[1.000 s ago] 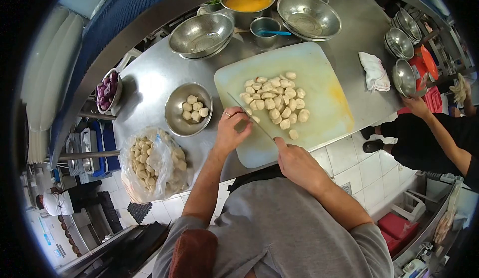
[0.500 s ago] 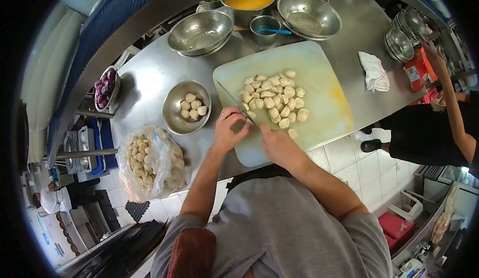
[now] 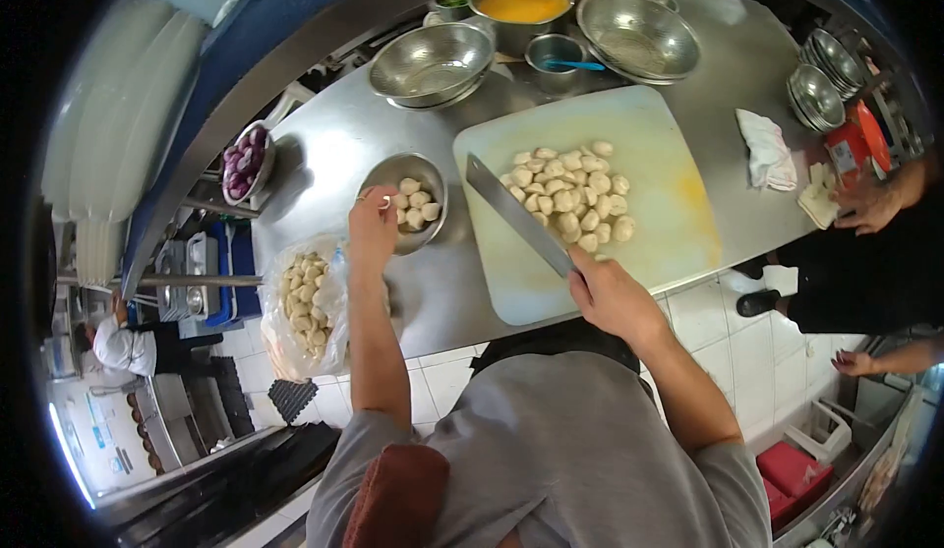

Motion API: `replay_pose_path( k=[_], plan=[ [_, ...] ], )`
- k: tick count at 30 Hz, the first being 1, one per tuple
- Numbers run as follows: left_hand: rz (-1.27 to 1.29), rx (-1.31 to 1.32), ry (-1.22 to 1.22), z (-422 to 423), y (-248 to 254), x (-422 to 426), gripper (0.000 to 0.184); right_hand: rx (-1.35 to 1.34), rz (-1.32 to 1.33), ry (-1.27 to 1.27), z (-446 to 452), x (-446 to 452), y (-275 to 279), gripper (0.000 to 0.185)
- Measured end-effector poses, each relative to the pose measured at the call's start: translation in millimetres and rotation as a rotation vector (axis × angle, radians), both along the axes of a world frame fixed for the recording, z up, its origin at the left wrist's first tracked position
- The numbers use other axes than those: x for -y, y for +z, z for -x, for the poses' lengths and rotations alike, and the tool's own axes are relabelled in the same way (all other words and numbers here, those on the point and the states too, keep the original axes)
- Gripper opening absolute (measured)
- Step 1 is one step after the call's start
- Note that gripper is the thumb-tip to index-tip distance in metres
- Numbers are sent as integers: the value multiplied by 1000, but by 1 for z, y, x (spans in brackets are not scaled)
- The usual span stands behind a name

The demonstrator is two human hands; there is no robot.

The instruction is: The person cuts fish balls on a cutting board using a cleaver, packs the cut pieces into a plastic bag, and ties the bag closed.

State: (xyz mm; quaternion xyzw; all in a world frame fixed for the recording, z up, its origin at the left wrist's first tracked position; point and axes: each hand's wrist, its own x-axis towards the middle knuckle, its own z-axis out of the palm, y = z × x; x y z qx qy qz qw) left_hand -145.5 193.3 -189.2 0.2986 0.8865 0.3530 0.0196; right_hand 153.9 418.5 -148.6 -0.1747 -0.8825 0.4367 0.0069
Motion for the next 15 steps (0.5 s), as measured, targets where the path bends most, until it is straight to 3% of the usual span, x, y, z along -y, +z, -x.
replay_pose_path(
  k=[1,2,6,9,12,14,15],
  plan=[
    [200,107,35,14,-2,8,30,21,38,25,-3,3,-7,25],
    [205,96,48,23,-8,11,30,9,45,37,-4,5,-17,25],
    [491,-8,-196,27,-18,3,36,4,15,11,-9,-3,-41,27],
    [698,-60,-42,9,-24,-11,31,25,-8,-26,-12,-9,-39,26],
    [1034,-206,-177,17,-50,-14,26,12,-20,-28,-11,-10,-40,24],
    [960,-174,-171,18,-51,-18,22,-19,-8,-18,-9,-8,-38,23],
    [780,-72,-124,19,-46,-16,30,25,7,-29,-8,-8,-34,24]
  ],
)
